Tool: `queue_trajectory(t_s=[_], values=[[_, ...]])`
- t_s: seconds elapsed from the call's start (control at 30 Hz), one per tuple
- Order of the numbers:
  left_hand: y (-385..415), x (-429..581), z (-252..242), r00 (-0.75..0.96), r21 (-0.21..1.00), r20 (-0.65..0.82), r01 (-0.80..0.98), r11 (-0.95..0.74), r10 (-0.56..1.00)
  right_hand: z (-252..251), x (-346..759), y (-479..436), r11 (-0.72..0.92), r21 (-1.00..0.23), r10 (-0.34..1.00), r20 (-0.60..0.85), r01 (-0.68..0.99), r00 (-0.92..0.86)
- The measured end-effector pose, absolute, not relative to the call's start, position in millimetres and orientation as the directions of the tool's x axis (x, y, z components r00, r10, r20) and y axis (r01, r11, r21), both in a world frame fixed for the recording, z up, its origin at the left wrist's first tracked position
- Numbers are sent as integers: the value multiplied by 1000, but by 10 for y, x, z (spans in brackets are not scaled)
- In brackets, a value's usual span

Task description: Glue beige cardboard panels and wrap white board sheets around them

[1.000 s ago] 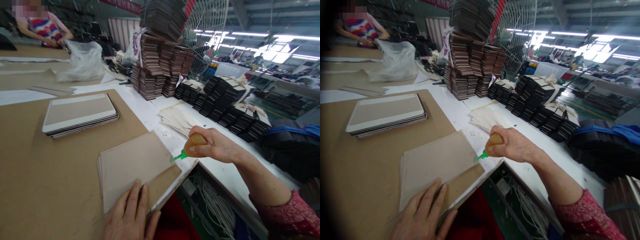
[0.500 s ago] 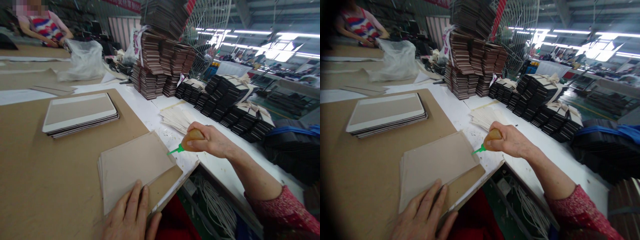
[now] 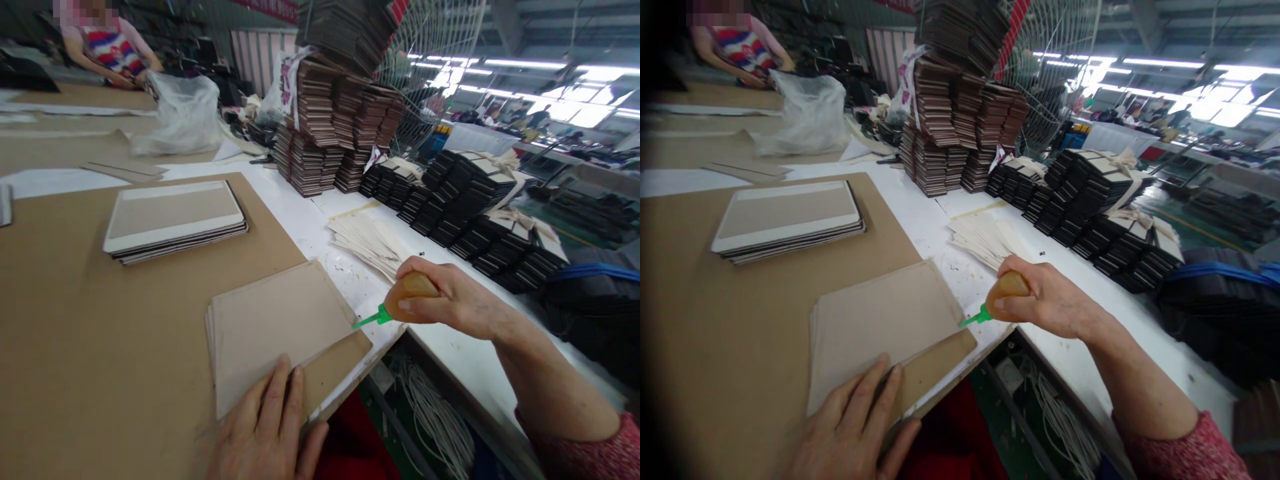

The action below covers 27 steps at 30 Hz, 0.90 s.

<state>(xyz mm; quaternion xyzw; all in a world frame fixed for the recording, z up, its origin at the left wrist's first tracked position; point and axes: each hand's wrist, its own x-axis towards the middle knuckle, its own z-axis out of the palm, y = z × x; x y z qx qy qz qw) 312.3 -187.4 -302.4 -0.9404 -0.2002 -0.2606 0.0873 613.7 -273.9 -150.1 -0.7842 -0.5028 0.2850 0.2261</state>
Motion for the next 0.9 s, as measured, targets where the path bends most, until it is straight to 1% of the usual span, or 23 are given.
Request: queue_trajectory(t_s=[0.17,0.27,0.4,0.5,0.63,0.8,0.9], values=[[-1957,3128,-2897,783,-16,463,476,-879,415,-1496,6118,-2622,-381,-645,923,-231,662,307],[-2012,3135,-2879,765,15,449,509,-860,461,-1544,6021,-2461,-326,-696,943,-193,640,271],[-2058,3144,-2932,709,105,519,501,-859,476,-1626,5732,-2156,-213,-778,976,-135,592,173],[-2063,3142,-2964,683,127,560,488,-864,468,-1693,5481,-1906,-151,-808,988,-143,570,59],[-2048,3132,-2955,681,108,583,475,-873,443,-1789,5233,-1623,-90,-780,991,-129,619,-20],[-2035,3125,-2940,695,88,564,487,-869,446,-1862,5085,-1454,-47,-741,993,-106,670,-48],[-2028,3129,-2951,683,95,579,486,-869,445,-1833,5044,-1469,-29,-711,991,-112,703,-73]])
